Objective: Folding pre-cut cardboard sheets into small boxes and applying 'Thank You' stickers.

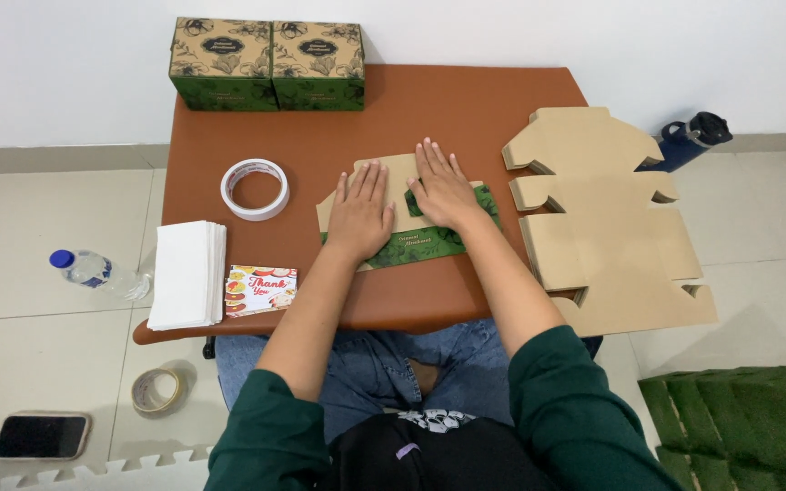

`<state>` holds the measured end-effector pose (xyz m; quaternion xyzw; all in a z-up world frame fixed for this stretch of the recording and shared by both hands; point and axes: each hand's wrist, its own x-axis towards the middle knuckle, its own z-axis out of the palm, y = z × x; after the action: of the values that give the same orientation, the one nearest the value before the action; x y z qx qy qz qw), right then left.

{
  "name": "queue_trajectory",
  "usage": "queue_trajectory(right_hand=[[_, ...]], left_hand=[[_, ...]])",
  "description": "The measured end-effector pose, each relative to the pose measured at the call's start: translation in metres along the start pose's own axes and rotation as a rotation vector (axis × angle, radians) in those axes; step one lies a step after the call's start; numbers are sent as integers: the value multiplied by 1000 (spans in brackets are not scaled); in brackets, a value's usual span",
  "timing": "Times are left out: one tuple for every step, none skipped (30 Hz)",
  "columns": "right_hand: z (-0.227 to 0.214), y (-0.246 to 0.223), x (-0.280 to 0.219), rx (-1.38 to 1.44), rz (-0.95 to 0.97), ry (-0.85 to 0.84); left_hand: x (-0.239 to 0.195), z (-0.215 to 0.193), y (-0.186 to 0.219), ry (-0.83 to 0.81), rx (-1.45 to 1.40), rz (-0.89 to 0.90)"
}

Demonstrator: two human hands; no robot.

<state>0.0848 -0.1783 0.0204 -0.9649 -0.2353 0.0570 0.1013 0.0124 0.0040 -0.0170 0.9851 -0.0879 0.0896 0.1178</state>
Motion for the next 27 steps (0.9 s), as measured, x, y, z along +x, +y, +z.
queue_trajectory(right_hand=[[-2, -2, -3, 2, -4, 1], [-3, -4, -6, 14, 2, 8], [-4, -6, -9, 27, 7, 14], [-5, -8, -15, 28, 4, 16], [-6, -10, -22, 27, 9, 8], [-6, -11, -30, 26, 14, -2], [-8, -15, -42, 27, 12, -3], [-10, -17, -53, 45, 1, -20], [-11, -20, -65, 64, -10, -37], [-13, -23, -77, 63, -12, -41], [-16, -27, -90, 51, -33, -49], [-18, -31, -101, 39, -56, -53], [-18, -32, -108, 37, -60, -54], [-19, -33, -113, 52, -64, -33], [-19, -33, -119, 67, -68, -12], [-18, -33, -119, 65, -72, -7], [-17, -32, -119, 79, -67, -1], [-16, -32, -118, 95, -60, 9], [-16, -31, -117, 97, -62, 15], [-14, -30, -117, 78, -65, 24], [-11, -29, -117, 59, -69, 33], [-11, -28, -116, 63, -73, 30], [-10, -28, -116, 72, -68, 30], [-9, -27, -116, 82, -64, 31], [-8, -28, -116, 85, -69, 27], [-8, -29, -116, 93, -66, 36], [-9, -29, -116, 100, -62, 46]], left_hand=[[0, -1, 0, 1, 3, -3], [-1, -2, 0, 8, 7, 5], [-1, -2, 0, 16, 11, 13], [-1, -2, -1, 18, 14, 12], [-1, -2, -2, 2, 15, 30], [-2, -1, -2, -16, 15, 47], [-2, -2, -3, -15, 16, 45], [-2, -2, -3, -18, 11, 46], [-1, -2, -3, -21, 7, 46], [-1, -2, -3, -22, 4, 42], [-1, -2, -3, -28, 3, 38], [1, -3, -3, -32, 3, 35], [-4, -12, 1, -30, 3, 31], [-8, -22, 4, -20, -47, -15], [-11, -32, 8, -9, -97, -59], [-18, -33, 6, -4, -94, -60], [-24, -35, 4, 46, -66, -227], [-29, -36, 1, 96, -34, -389], [-35, -35, -3, 101, -30, -387], [-43, -33, -7, 144, -48, -444], [-51, -30, -12, 189, -66, -502], [-53, -38, -10, 187, -62, -507], [-55, -45, -8, 215, -139, -521], [-57, -53, -6, 244, -216, -534], [-60, -68, 4, 243, -212, -541], [-59, -83, 14, 281, -278, -501], [-59, -98, 25, 318, -343, -460]])
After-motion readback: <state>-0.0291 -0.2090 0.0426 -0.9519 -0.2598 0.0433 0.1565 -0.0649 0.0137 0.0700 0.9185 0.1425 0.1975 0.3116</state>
